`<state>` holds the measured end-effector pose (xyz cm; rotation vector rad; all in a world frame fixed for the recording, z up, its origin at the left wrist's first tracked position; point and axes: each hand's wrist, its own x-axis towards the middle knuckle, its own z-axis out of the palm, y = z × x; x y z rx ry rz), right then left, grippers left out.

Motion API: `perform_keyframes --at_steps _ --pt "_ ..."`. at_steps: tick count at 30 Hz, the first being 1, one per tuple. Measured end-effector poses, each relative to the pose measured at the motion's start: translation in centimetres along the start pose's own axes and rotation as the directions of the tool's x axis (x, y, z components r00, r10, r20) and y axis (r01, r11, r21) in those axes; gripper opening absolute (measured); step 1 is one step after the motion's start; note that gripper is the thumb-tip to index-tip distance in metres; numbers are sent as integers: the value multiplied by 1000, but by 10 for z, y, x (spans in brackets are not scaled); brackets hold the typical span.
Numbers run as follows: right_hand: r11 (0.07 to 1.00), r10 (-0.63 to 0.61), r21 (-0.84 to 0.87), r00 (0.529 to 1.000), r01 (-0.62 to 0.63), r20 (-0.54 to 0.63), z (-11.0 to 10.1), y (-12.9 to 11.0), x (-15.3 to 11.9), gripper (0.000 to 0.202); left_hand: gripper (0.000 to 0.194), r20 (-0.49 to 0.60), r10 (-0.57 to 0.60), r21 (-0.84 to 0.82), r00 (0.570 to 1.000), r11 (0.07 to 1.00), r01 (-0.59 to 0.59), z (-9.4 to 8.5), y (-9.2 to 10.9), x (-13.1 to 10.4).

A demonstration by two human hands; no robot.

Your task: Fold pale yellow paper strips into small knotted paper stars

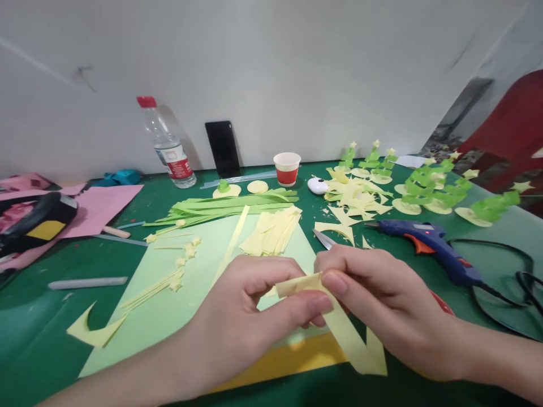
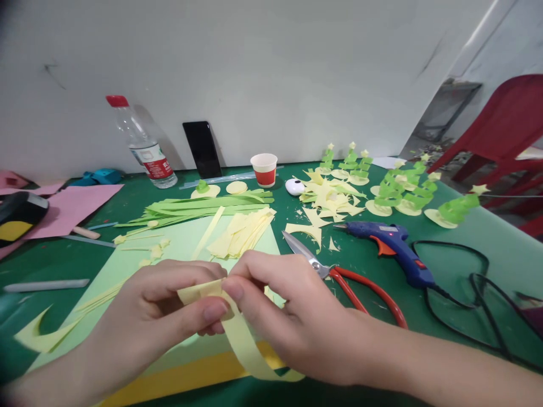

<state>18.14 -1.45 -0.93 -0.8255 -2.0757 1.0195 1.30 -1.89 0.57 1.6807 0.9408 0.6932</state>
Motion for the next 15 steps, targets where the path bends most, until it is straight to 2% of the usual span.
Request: perform_keyframes --at_steps 2,5,7,11,15 --pt "999 36 37 999 -37 38 -1 -3 0 28 28 10 -18 7 1000 1000 18 -1 0 -2" --pt "989 96 92 981 -113 170 -2 -6 1 31 28 69 -38 31 997 999 36 -2 -1 -2" --pt "985 129 77 962 -152 241 -1 -5 2 32 29 108 -92 50 990 995 87 -1 -1 -2" --pt "996 81 31 976 -89 201 -2 -2 3 35 30 77 -172 53 982 984 168 1 -1 0" --pt "987 95 109 980 -115 173 -6 0 3 36 29 69 -79 19 995 997 78 -2 -2 1"
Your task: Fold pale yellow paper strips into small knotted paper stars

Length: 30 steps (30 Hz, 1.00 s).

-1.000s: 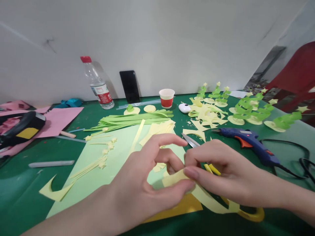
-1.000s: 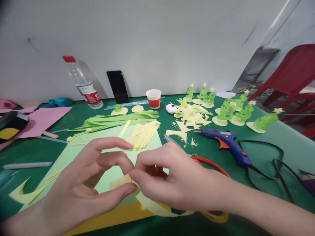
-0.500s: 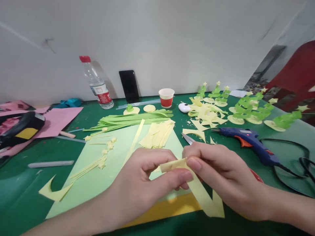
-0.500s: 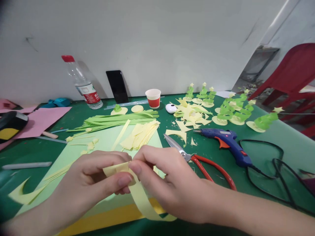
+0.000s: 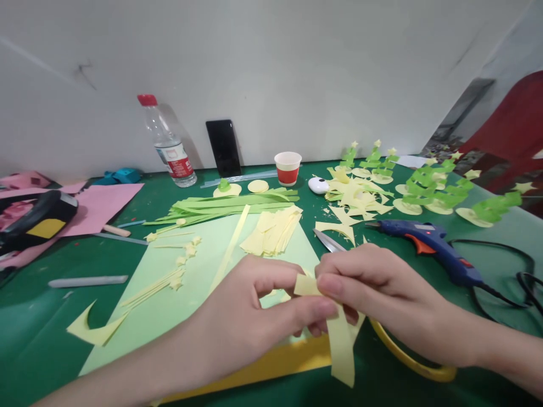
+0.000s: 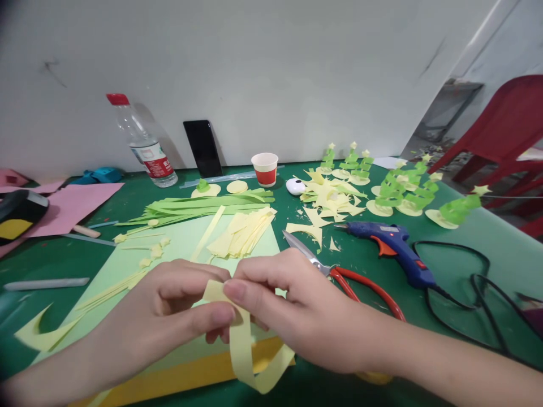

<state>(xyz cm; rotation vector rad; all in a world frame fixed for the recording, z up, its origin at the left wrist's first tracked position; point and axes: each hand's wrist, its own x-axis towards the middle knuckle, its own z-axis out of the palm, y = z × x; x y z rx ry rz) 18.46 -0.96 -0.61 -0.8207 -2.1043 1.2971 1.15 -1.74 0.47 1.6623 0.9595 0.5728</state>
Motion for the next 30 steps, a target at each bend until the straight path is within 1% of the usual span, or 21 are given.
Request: perform_keyframes --at_steps 4,6,9,12,16,21,24,27,30 --pt "992 77 104 997 -78 15 -3 0 -2 37 31 40 75 -64 996 995 -72 -4 0 -1" --pt "991 98 91 995 -98 4 -4 -1 -3 37 32 48 101 -55 994 994 -98 -4 1 -2" --pt "996 62 57 998 -62 -5 -3 -1 -1 36 36 17 111 36 994 993 -112 -1 3 -4" --pt "993 -11 118 1000 8 29 -1 -1 2 34 37 -27 132 151 991 980 -127 3 4 -7" --pt "994 -29 109 1000 30 -5 1 0 3 37 38 -34 158 212 987 966 -147 2 4 -8" --pt "996 -12 89 999 17 -49 2 -2 3 37 36 -19 157 194 987 969 -150 -1 5 -4" --pt "995 4 103 997 4 -80 2 -4 3 32 36 -45 153 152 987 978 -144 0 5 -4" --pt "988 64 145 990 -46 -124 1 -6 2 27 35 -84 131 107 988 987 -122 0 6 -5" --pt "975 136 195 980 -107 -142 1 -8 2 27 35 -87 124 109 988 987 -114 -1 6 -5"
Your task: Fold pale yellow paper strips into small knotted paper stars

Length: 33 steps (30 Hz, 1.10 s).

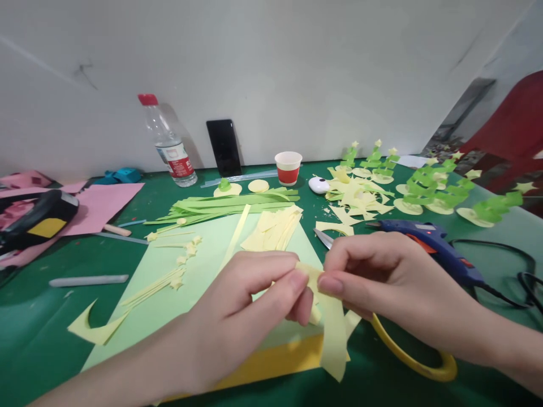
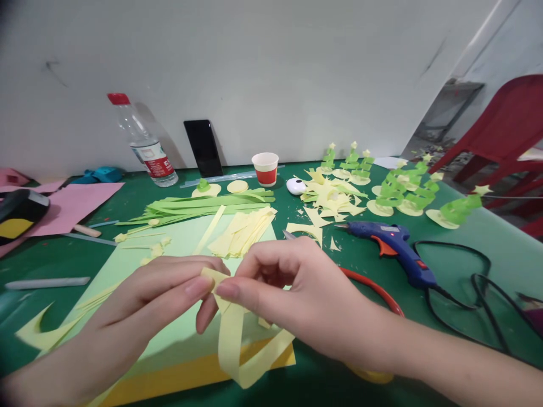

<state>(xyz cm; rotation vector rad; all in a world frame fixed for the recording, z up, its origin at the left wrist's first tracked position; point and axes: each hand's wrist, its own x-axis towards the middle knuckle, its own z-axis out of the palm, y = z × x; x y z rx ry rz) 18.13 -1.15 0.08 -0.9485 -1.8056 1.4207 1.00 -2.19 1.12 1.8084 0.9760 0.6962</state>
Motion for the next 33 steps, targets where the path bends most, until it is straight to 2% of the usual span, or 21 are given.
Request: perform_keyframes --at_steps 3,9,13,15,17,20,26,33 --pt "1000 13 -8 1000 -13 -3 0 -2 -1 28 35 18 6 7 1000 1000 -6 -1 0 2" --pt "997 -55 -55 997 52 -53 1 -3 0 28 34 27 49 19 998 999 -49 1 -2 2" --pt "996 -3 85 1000 2 20 -1 4 3 35 34 9 67 21 998 998 -67 1 -2 -1" --pt "992 -58 113 997 52 48 -2 6 3 44 34 -22 79 5 997 997 -78 0 -3 -2" --pt "988 -137 80 988 131 69 -3 6 2 46 34 -52 100 -11 994 995 -101 -1 -4 -2" --pt "983 -180 -2 979 181 95 -2 2 1 33 34 -75 109 -6 991 994 -110 -2 -6 -2" --pt "976 -197 -75 978 202 67 -2 -1 -4 30 33 -40 127 56 991 991 -125 -1 -4 -3" --pt "988 -141 -29 971 150 194 -8 4 -5 44 34 13 138 115 990 984 -139 -2 -2 -4"
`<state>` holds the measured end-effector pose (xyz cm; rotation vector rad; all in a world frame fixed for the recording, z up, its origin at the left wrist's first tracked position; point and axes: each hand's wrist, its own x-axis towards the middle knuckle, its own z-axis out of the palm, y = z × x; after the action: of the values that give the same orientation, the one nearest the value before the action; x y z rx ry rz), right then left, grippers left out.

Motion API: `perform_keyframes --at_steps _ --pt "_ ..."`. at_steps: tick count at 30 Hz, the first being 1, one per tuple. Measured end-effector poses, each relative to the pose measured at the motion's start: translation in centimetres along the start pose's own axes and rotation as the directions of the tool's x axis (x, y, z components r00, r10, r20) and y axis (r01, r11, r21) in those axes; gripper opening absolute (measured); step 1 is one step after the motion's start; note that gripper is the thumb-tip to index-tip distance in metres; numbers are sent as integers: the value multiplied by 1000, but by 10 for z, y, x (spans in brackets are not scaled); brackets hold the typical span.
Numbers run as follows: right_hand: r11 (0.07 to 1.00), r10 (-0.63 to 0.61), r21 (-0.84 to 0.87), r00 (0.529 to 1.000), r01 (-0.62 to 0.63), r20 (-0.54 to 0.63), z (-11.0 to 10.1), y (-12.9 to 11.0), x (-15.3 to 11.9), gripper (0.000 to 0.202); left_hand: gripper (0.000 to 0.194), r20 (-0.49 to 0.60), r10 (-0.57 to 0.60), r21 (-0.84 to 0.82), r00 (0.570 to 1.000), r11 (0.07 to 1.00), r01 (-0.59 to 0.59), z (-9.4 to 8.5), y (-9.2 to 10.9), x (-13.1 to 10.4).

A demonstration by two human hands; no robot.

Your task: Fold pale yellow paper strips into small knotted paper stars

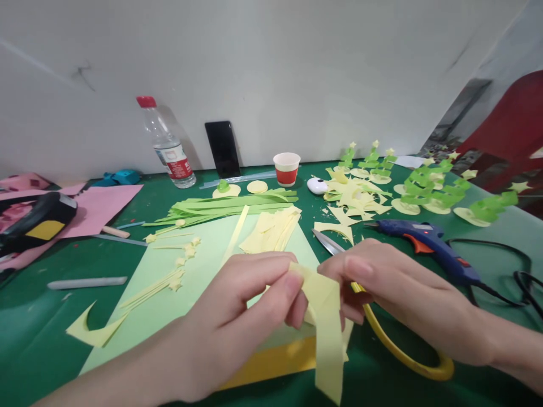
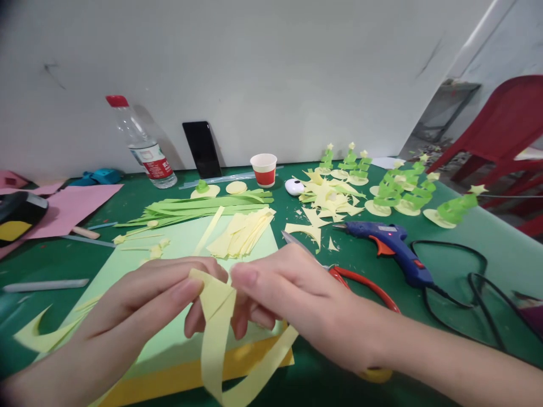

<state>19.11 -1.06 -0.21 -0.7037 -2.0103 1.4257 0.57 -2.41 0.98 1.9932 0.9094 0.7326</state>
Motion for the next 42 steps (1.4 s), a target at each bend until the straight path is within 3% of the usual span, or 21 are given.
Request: perform_keyframes --at_steps 4,12,16,19,24,29,34,42 --pt "986 -29 -168 998 19 -52 3 -1 4 37 34 47 32 9 998 999 -32 1 -3 3" --pt "956 -88 -291 979 32 -181 8 0 6 35 23 -53 -7 65 999 998 11 6 -9 4" --pt "989 -11 -145 991 -9 -137 7 0 5 34 21 -101 6 -109 995 994 -17 7 -11 4" --pt "984 12 -177 992 -34 -125 8 -2 5 29 26 -147 -6 -190 989 981 -23 8 -12 4" --pt "972 -29 -235 985 -12 -172 8 -5 6 25 32 -175 -31 -176 984 984 0 9 -12 3" --pt "950 -25 -312 986 -27 -162 6 -7 5 27 9 -210 9 -135 978 990 -38 9 -11 4" --pt "919 16 -388 992 -65 -128 6 -6 5 23 14 -226 -3 -183 974 982 -39 11 -11 5" --pt "916 -4 -400 996 -32 -89 5 -8 3 24 14 -178 -132 -292 975 954 75 7 -7 6"
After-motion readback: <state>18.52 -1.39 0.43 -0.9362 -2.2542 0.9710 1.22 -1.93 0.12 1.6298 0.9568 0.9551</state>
